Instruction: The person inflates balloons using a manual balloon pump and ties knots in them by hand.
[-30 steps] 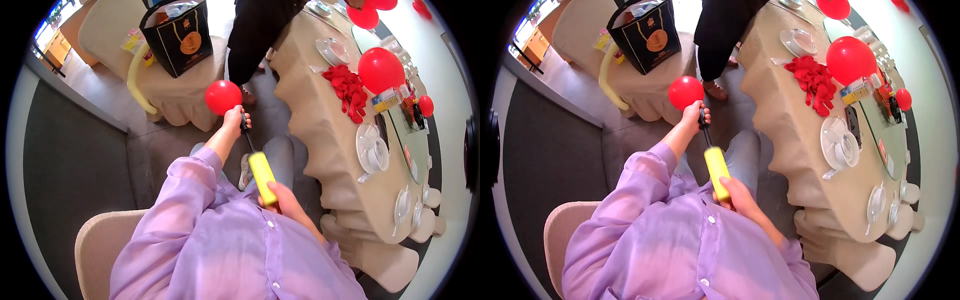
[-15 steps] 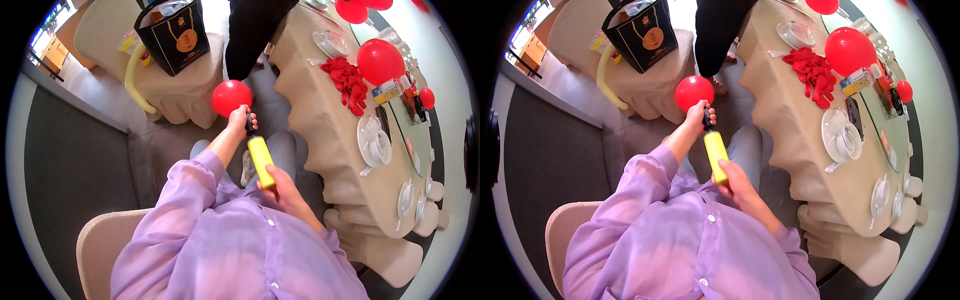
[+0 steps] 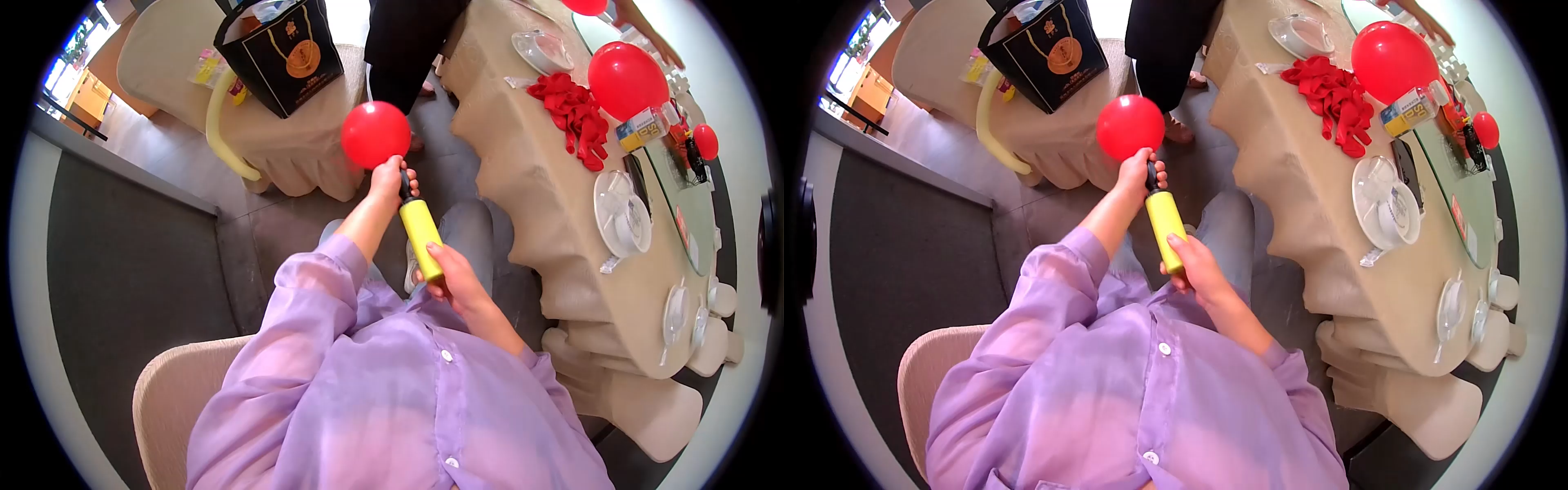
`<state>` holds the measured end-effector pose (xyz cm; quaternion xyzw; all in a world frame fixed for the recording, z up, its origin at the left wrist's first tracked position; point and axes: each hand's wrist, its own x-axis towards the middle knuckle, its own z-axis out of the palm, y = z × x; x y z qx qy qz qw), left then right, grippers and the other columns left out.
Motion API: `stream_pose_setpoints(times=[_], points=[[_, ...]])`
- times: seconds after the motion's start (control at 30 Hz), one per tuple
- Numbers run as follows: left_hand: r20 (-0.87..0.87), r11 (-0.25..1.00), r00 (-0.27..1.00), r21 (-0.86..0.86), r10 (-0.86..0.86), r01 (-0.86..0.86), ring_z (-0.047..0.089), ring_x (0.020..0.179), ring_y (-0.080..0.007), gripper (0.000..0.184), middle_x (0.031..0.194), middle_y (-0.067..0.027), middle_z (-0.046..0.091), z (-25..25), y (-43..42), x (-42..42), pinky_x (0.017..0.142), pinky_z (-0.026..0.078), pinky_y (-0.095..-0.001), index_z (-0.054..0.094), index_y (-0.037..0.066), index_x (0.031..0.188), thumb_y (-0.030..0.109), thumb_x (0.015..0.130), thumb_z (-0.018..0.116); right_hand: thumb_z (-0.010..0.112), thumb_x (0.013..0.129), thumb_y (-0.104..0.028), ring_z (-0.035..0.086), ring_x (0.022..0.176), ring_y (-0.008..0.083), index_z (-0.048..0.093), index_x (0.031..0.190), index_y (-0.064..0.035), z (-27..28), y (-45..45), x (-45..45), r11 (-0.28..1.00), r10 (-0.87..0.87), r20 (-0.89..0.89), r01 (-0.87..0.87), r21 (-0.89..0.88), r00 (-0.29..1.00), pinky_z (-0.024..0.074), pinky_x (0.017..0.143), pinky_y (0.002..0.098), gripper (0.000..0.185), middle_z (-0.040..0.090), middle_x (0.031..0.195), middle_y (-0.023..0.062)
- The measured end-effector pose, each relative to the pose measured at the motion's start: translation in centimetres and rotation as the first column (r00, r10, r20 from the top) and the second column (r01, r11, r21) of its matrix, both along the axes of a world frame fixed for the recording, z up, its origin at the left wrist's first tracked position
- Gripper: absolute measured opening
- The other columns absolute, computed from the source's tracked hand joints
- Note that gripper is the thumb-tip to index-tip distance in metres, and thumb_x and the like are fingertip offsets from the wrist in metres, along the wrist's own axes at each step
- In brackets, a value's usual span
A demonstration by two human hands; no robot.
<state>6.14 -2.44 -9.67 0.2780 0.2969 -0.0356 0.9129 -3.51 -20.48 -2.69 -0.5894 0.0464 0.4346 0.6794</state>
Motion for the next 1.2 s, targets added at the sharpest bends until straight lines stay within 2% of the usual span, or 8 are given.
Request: stream_pose_setpoints(times=[0.2, 0.27, 0.43, 0.57, 0.63, 0.77, 0.8, 1.2], points=[[-0.116, 0.997, 0.993, 0.071, 0.038, -0.029, 0.042, 0.044, -0.0164, 0.012, 0.056, -0.0059, 0.044, -1.1, 3.6, 0.9, 0.039, 0.036, -0.0284, 0.039, 0.010, 0.071, 0.018, 0.081, 0.041, 0.046, 0.085, -0.032, 0.038, 0.037, 0.0074, 0.045, 0.088, -0.0038, 3.1, -2.3, -3.3, 0.998, 0.063, -0.121, -0.061, 0.021, 0.991, 0.0318, 0.034, 0.0220, 0.029, 0.054, 0.066, 0.0070], [-0.107, 0.998, 0.993, 0.049, 0.044, -0.039, 0.042, 0.044, -0.0165, 0.013, 0.056, -0.0057, 0.044, -2.1, 2.5, 0.9, 0.039, 0.035, -0.0283, 0.039, 0.011, 0.071, 0.019, 0.081, 0.041, 0.047, 0.085, -0.032, 0.038, 0.037, 0.0071, 0.045, 0.088, -0.0039, 2.9, -2.1, -4.0, 0.988, -0.153, -0.164, 0.152, -0.016, 0.974, 0.0311, 0.033, 0.0223, 0.029, 0.054, 0.066, 0.0067], [-0.022, 0.999, 0.999, 0.014, -0.034, 0.035, 0.042, 0.044, -0.0169, 0.015, 0.056, -0.0055, 0.044, -0.3, -0.5, 0.3, 0.039, 0.036, -0.0290, 0.039, 0.011, 0.072, 0.022, 0.083, 0.041, 0.046, 0.086, -0.032, 0.037, 0.036, 0.0070, 0.045, 0.087, -0.0052, -0.1, 0.0, -0.2, 0.999, -0.027, -0.005, 0.027, 0.037, 1.000, 0.0289, 0.031, 0.0214, 0.027, 0.054, 0.066, 0.0072], [-0.130, 0.999, 0.992, 0.051, -0.001, 0.008, 0.042, 0.044, -0.0163, 0.012, 0.055, -0.0051, 0.044, 0.2, 1.5, 0.5, 0.039, 0.037, -0.0287, 0.039, 0.011, 0.071, 0.019, 0.080, 0.041, 0.045, 0.086, -0.032, 0.037, 0.037, 0.0071, 0.044, 0.088, -0.0055, 3.4, -1.2, -2.5, 0.997, -0.023, -0.203, 0.038, 0.068, 0.979, 0.0294, 0.032, 0.0216, 0.027, 0.054, 0.067, 0.0073], [-0.090, 0.999, 0.996, 0.036, 0.015, -0.012, 0.042, 0.044, -0.0165, 0.013, 0.056, -0.0053, 0.044, -1.2, 2.6, 0.8, 0.040, 0.036, -0.0287, 0.039, 0.011, 0.070, 0.018, 0.080, 0.042, 0.045, 0.086, -0.032, 0.038, 0.037, 0.0073, 0.045, 0.087, -0.0052, 4.4, -2.1, -4.4, 0.975, -0.221, -0.217, 0.219, -0.031, 0.951, 0.0295, 0.032, 0.0216, 0.027, 0.054, 0.068, 0.0075], [-0.084, 0.999, 0.996, -0.028, 0.040, -0.043, 0.042, 0.045, -0.0166, 0.014, 0.056, -0.0057, 0.043, -1.3, -0.6, -0.2, 0.040, 0.035, -0.0281, 0.039, 0.011, 0.071, 0.020, 0.082, 0.040, 0.046, 0.086, -0.032, 0.040, 0.038, 0.0075, 0.047, 0.086, -0.0037, 1.4, -2.6, -1.0, 1.000, 0.009, -0.159, -0.005, 0.023, 0.987, 0.0315, 0.033, 0.0218, 0.028, 0.055, 0.068, 0.0084], [-0.051, 1.000, 0.998, -0.020, 0.019, -0.020, 0.042, 0.045, -0.0165, 0.014, 0.056, -0.0056, 0.043, -0.6, -1.1, -0.3, 0.040, 0.035, -0.0282, 0.039, 0.012, 0.071, 0.020, 0.082, 0.041, 0.046, 0.086, -0.033, 0.037, 0.036, 0.0075, 0.045, 0.088, -0.0039, 0.4, -1.6, -0.1, 1.000, -0.002, -0.050, 0.002, -0.007, 0.999, 0.0309, 0.033, 0.0220, 0.029, 0.055, 0.066, 0.0083], [-0.062, 0.999, 0.998, -0.039, 0.005, -0.007, 0.042, 0.044, -0.0181, 0.014, 0.056, -0.0067, 0.044, -1.7, -0.7, -0.5, 0.040, 0.036, -0.0305, 0.038, 0.011, 0.073, 0.021, 0.082, 0.041, 0.044, 0.087, -0.033, 0.036, 0.036, 0.0063, 0.046, 0.092, -0.0039, 0.5, -1.7, -1.6, 1.000, -0.009, -0.075, 0.008, -0.016, 0.997, 0.0298, 0.034, 0.0209, 0.030, 0.054, 0.066, 0.0064]])
